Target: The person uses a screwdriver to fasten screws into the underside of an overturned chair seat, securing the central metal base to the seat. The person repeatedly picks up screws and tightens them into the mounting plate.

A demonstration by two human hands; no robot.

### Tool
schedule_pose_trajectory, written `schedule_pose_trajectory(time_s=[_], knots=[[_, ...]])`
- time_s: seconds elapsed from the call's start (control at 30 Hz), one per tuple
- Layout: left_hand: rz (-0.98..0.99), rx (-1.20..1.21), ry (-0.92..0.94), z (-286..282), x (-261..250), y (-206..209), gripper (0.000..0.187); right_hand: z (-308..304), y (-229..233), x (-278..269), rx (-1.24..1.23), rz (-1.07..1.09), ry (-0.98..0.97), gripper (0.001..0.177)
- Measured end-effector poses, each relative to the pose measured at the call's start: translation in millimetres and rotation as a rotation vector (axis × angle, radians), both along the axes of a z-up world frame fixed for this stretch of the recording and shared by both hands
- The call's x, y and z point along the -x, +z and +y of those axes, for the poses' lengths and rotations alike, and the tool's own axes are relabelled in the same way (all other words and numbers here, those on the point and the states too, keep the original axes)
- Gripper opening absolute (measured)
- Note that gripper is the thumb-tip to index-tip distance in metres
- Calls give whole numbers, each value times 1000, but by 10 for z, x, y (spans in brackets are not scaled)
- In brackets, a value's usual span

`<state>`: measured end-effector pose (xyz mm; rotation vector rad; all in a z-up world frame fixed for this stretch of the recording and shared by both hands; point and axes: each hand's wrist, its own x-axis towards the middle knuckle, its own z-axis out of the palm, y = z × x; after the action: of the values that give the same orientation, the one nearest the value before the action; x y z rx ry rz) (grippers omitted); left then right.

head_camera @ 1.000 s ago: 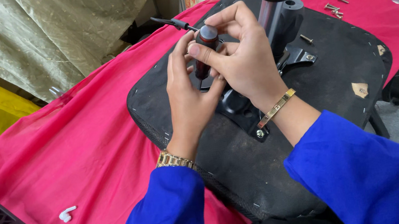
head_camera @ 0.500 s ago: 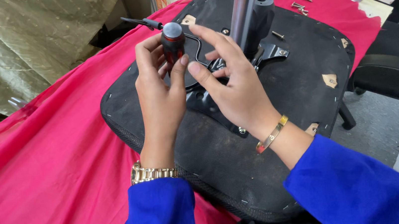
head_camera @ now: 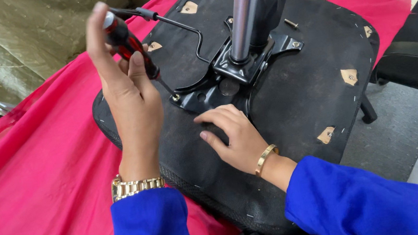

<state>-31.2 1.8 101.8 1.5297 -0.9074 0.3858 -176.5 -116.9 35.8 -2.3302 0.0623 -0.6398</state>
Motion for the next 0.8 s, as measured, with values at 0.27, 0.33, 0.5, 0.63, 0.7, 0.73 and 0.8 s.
schedule_pose_trajectory(time_s=[0.27, 0.33, 0.5, 0.63, 0.7, 0.73, 0.8], knots=[[63, 55, 52, -27, -114, 101, 43, 10, -16, -26, 79, -24, 4, 23], [16, -4, 134, -56, -169, 111, 30, 5, -33, -23, 122, -16, 8, 24], [36, 35, -122, -144, -244, 96, 38, -37, -53, -57, 122, -27, 53, 21], [55, 24, -254, -210, -317, 131, 40, -233, 172, -164, -285, 252, 28, 20], [108, -9, -245, -196, -350, 161, 40, -324, 371, -239, -336, 77, 78, 23], [139, -24, -236, -177, -360, 167, 41, -362, 480, -278, -360, -6, 109, 25], [92, -16, -234, -153, -377, 174, 41, -436, 714, -376, -417, -30, 112, 33]])
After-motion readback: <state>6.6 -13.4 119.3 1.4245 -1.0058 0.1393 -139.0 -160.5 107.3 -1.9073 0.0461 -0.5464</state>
